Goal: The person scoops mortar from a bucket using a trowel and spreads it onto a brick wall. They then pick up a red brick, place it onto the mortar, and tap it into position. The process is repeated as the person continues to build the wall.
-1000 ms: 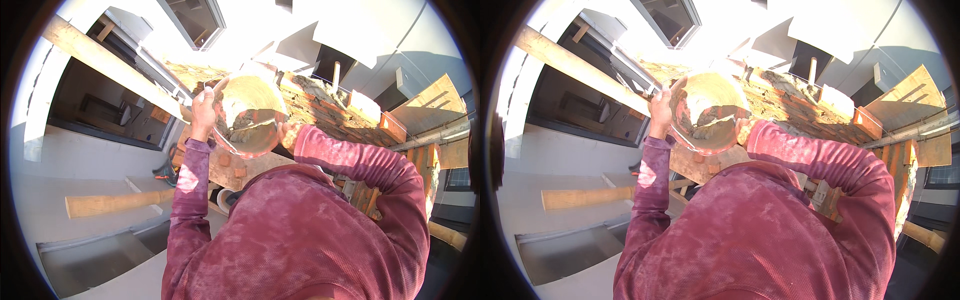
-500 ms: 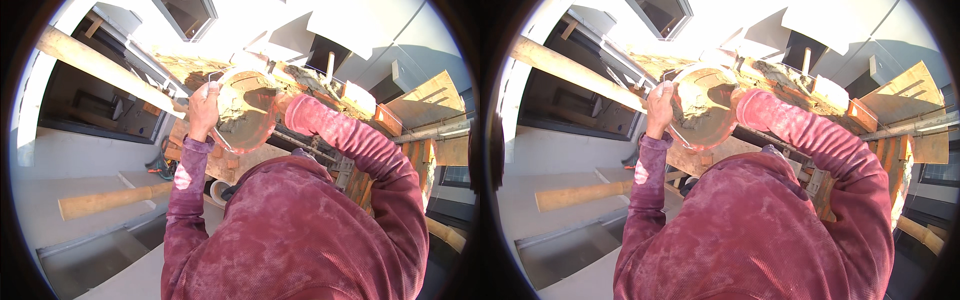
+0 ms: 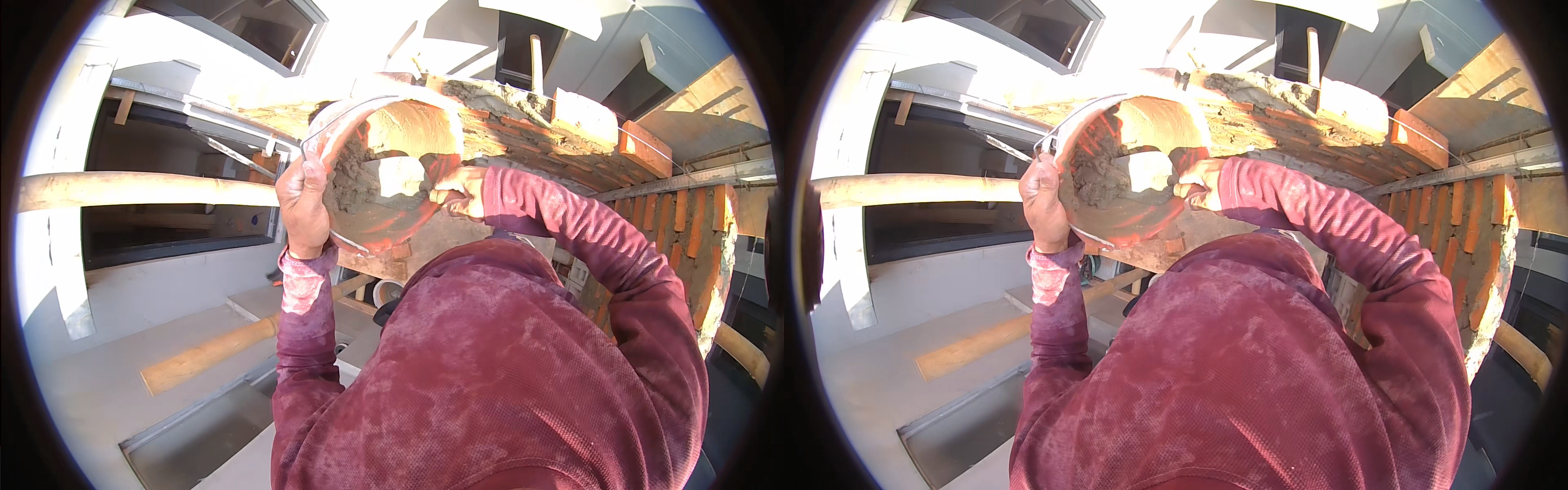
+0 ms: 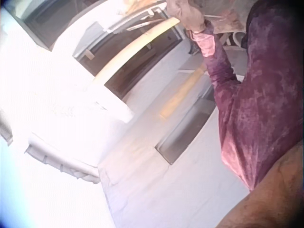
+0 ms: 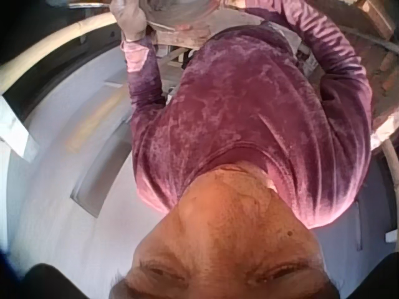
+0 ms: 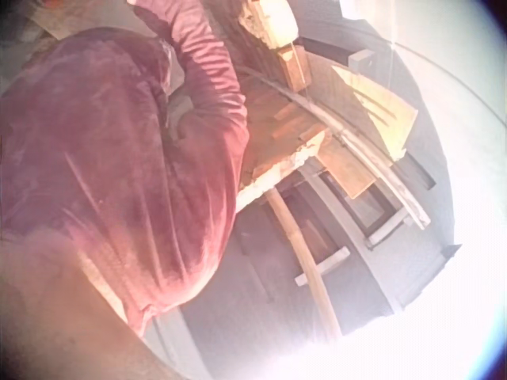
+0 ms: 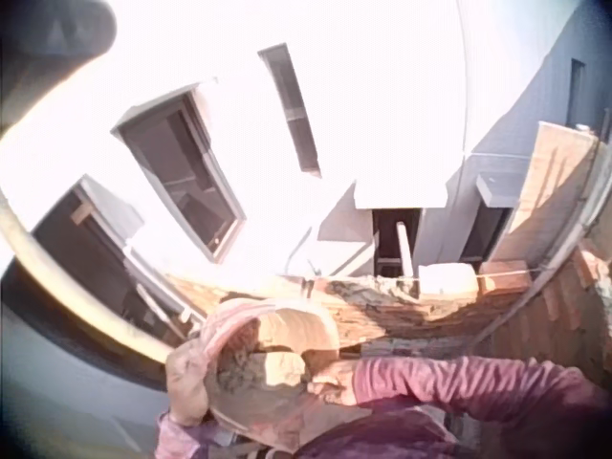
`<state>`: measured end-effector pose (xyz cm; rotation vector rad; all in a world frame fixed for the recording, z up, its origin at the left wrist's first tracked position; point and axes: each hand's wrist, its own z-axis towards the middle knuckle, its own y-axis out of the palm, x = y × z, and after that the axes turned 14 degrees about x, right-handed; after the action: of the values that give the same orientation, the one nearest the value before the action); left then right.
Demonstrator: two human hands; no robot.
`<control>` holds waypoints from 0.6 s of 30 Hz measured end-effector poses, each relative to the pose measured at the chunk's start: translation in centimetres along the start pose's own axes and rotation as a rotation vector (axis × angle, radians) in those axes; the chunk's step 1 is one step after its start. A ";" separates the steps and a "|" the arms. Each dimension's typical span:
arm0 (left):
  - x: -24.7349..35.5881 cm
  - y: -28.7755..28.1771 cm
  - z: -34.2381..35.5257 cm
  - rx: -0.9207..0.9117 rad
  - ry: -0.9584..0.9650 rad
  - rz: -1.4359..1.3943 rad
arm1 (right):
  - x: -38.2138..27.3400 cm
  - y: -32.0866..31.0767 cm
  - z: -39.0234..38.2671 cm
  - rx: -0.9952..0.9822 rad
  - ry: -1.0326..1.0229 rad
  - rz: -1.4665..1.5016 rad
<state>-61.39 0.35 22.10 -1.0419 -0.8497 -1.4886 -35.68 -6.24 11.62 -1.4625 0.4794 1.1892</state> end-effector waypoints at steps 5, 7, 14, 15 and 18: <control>-2.4 2.3 -1.8 0.306 0.016 -0.013 | 0.0 1.0 -1.4 0.166 -0.026 0.088; -4.0 3.8 -3.0 0.346 0.038 0.075 | -2.0 -1.7 -2.3 -0.032 0.307 0.320; -10.8 7.7 -6.5 0.650 -0.261 0.007 | 2.3 -5.5 -6.1 -0.171 0.649 0.824; -11.7 8.8 -6.6 0.722 -0.313 -0.008 | 3.1 -6.4 -7.0 -0.169 0.645 0.850; -15.5 10.1 -7.5 0.700 -0.561 -0.220 | 3.9 -10.1 -9.2 -0.061 0.683 0.852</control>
<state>-52.10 -2.64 4.67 -0.8389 -1.7750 -0.9276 -22.15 -10.47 11.94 -1.7650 1.6675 1.3020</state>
